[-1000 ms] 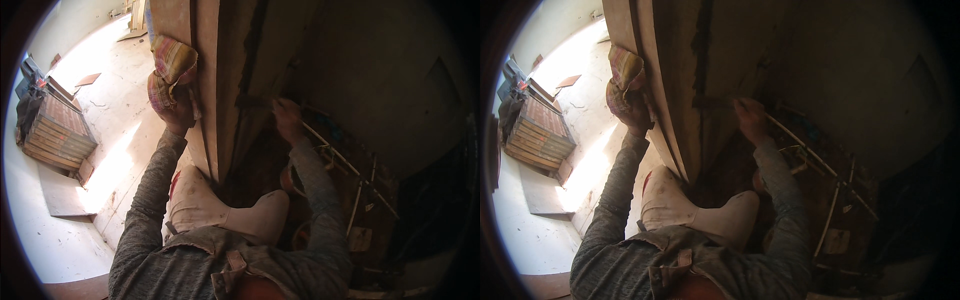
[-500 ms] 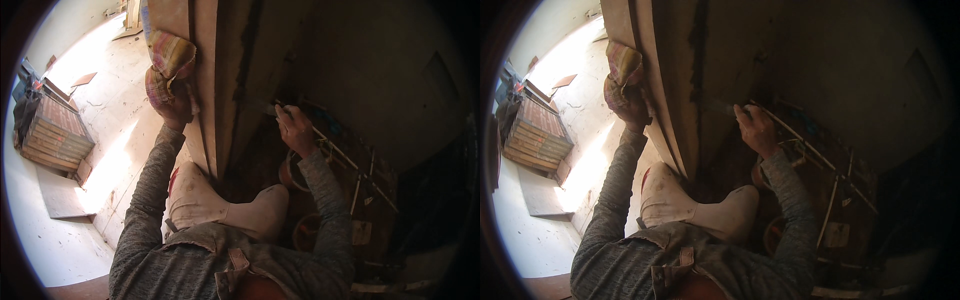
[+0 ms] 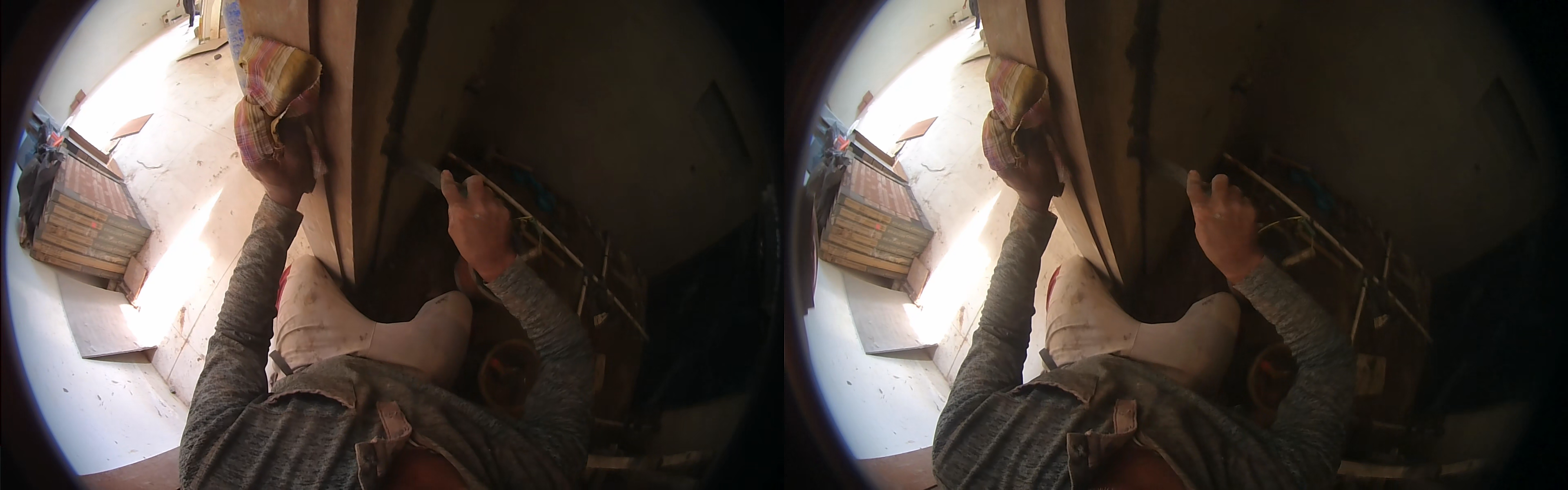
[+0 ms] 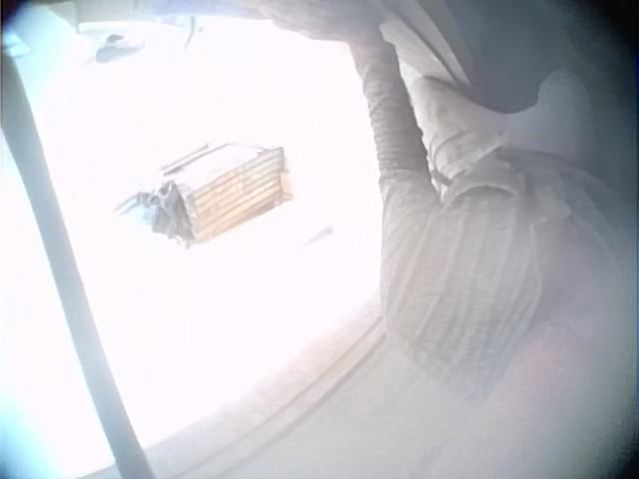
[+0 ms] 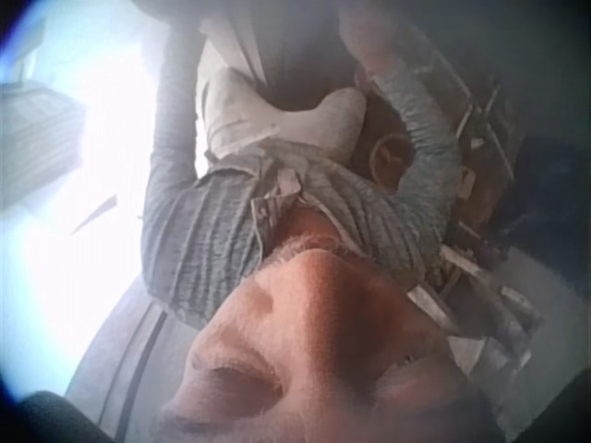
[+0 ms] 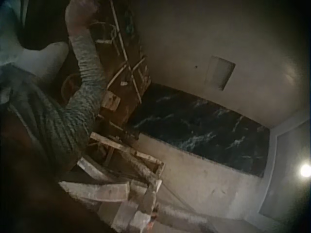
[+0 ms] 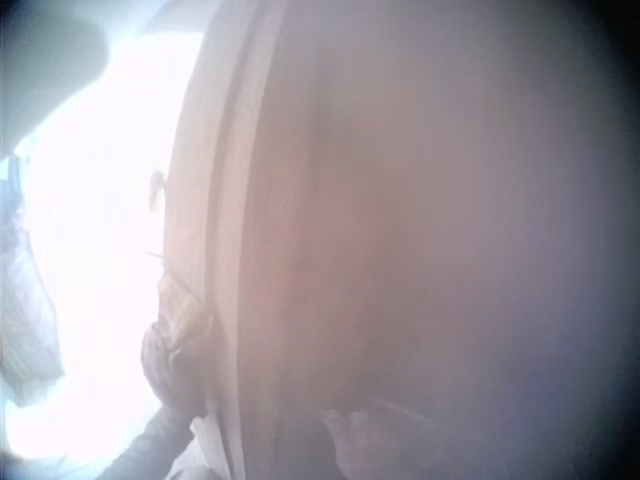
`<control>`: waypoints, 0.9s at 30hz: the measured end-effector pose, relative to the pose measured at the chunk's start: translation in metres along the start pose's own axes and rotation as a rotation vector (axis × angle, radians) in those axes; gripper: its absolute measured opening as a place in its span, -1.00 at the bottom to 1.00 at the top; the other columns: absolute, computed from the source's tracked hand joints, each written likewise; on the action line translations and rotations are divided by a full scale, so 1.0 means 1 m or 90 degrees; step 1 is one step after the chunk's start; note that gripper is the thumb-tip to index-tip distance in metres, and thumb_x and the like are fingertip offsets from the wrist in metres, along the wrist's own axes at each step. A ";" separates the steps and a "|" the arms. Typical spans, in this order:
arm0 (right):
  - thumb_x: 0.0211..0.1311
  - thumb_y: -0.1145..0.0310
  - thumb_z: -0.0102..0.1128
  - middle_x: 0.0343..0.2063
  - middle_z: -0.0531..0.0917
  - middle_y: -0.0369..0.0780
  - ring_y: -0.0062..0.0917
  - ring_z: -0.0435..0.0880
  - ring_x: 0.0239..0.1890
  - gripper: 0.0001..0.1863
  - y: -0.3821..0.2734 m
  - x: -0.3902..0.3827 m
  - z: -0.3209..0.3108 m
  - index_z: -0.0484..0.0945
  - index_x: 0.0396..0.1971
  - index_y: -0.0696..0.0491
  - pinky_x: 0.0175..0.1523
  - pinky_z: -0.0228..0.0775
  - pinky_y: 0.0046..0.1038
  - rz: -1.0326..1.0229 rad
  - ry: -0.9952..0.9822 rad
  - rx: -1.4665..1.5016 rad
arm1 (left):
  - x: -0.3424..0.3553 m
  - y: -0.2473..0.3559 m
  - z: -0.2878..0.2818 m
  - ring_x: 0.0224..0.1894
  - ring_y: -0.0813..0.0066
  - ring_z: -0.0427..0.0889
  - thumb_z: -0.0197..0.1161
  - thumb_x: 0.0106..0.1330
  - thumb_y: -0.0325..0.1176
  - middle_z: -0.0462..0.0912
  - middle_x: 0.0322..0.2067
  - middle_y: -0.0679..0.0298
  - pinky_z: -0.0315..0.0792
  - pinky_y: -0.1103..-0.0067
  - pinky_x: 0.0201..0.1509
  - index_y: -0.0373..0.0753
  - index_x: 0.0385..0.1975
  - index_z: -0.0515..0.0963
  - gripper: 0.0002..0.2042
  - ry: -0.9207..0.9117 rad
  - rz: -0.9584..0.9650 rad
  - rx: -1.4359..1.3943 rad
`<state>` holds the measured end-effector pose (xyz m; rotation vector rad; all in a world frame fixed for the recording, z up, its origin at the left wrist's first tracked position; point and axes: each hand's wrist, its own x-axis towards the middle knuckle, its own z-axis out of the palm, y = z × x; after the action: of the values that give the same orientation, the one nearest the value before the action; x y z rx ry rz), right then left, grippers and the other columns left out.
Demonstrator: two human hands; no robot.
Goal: The person applies a substance to a wall gap using a small trowel and wipes the area with a cloth. They then handle a packaged item, removing a small piece from it.
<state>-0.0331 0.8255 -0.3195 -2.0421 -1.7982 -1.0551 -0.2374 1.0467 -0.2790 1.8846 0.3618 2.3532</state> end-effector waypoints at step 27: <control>0.13 0.47 0.26 -0.27 0.53 -0.14 -0.35 0.70 -0.33 -0.52 -0.001 0.022 -0.034 0.56 0.12 -0.01 -0.38 0.64 -0.43 0.022 0.013 -0.034 | 0.000 -0.003 -0.001 -0.04 0.10 0.62 0.13 0.33 -0.45 0.62 -0.10 0.06 0.46 0.35 0.07 -0.32 -0.05 0.56 -0.76 0.006 0.032 0.091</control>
<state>-0.0461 0.8229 -0.2811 -2.0780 -1.7364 -1.1211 -0.2388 1.0492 -0.2801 1.9672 0.5016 2.4286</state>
